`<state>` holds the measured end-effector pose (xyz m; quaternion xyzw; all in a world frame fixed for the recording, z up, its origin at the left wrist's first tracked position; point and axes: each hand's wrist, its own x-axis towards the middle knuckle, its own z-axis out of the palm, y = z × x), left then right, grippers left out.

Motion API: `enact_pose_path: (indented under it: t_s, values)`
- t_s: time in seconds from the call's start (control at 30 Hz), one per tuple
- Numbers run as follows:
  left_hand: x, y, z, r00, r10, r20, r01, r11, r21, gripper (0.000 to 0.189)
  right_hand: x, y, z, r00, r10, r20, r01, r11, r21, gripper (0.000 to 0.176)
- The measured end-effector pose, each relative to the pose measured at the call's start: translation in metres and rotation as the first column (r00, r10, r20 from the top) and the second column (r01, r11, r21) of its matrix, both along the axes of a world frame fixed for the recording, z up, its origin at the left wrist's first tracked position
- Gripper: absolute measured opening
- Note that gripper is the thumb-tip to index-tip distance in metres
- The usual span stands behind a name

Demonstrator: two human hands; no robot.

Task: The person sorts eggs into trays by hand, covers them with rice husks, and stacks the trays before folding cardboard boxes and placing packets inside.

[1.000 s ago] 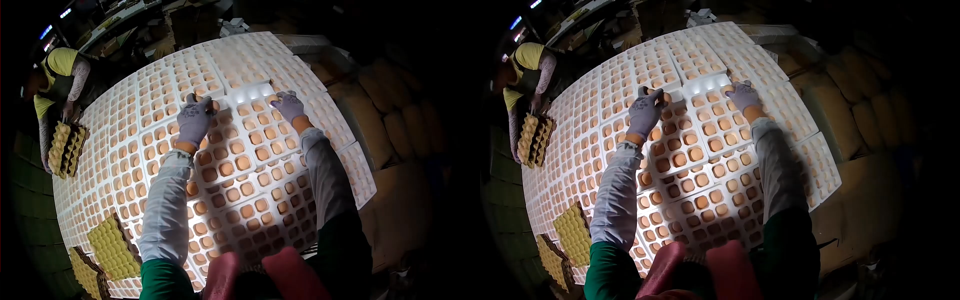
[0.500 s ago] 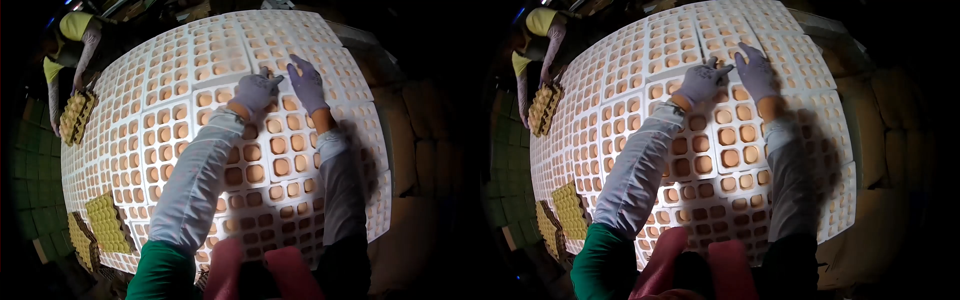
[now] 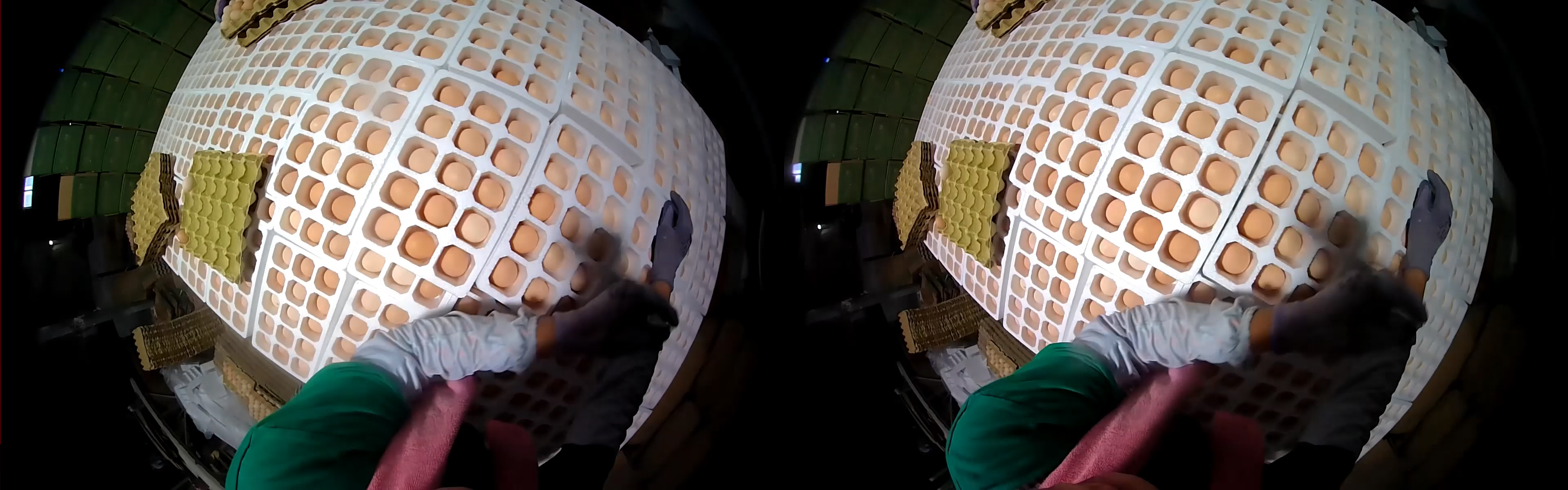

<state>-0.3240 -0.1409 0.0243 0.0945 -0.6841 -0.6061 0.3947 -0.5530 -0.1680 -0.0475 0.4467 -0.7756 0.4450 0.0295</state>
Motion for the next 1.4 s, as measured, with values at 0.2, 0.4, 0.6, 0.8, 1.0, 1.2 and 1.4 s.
enact_pose_path:
  t_s: [0.2, 0.4, 0.6, 0.8, 1.0, 1.2, 1.4]
  values:
    - [0.189, 0.029, -0.030, 0.937, -0.251, 0.245, 0.221, 0.965, 0.143, 0.014, 0.007, 0.003, 0.016, 0.988, -0.102, 0.116, 0.092, 0.992, 0.088, 0.036]
    - [0.363, 0.006, -0.033, 0.724, 0.079, 0.685, -0.265, 0.949, 0.170, 0.015, 0.182, 0.001, 0.099, 0.934, 0.186, 0.305, -0.201, 0.979, 0.020, 0.031]
    - [0.428, -0.003, -0.075, 0.805, -0.017, 0.593, -0.302, 0.849, 0.434, 0.021, 0.374, -0.018, 0.121, 0.831, 0.485, 0.273, -0.556, 0.747, 0.365, 0.007]
    - [0.445, -0.030, -0.091, 0.972, -0.198, 0.123, 0.007, 0.554, 0.833, 0.023, 0.417, -0.037, 0.115, 0.944, 0.297, -0.143, -0.162, 0.795, 0.584, 0.011]
    - [0.446, -0.027, -0.091, 0.930, -0.228, 0.288, -0.058, 0.684, 0.728, 0.022, 0.444, -0.028, 0.095, 0.955, 0.226, -0.193, 0.042, 0.539, 0.841, 0.020]
    - [0.446, -0.029, -0.093, 0.946, -0.258, 0.195, 0.000, 0.604, 0.797, 0.021, 0.467, -0.060, 0.081, 0.934, 0.194, -0.299, 0.236, 0.294, 0.926, 0.027]
    - [0.445, -0.030, -0.093, 0.955, -0.256, 0.148, 0.017, 0.548, 0.836, 0.020, 0.465, -0.053, 0.075, 0.933, 0.231, -0.277, 0.190, 0.336, 0.922, 0.023]
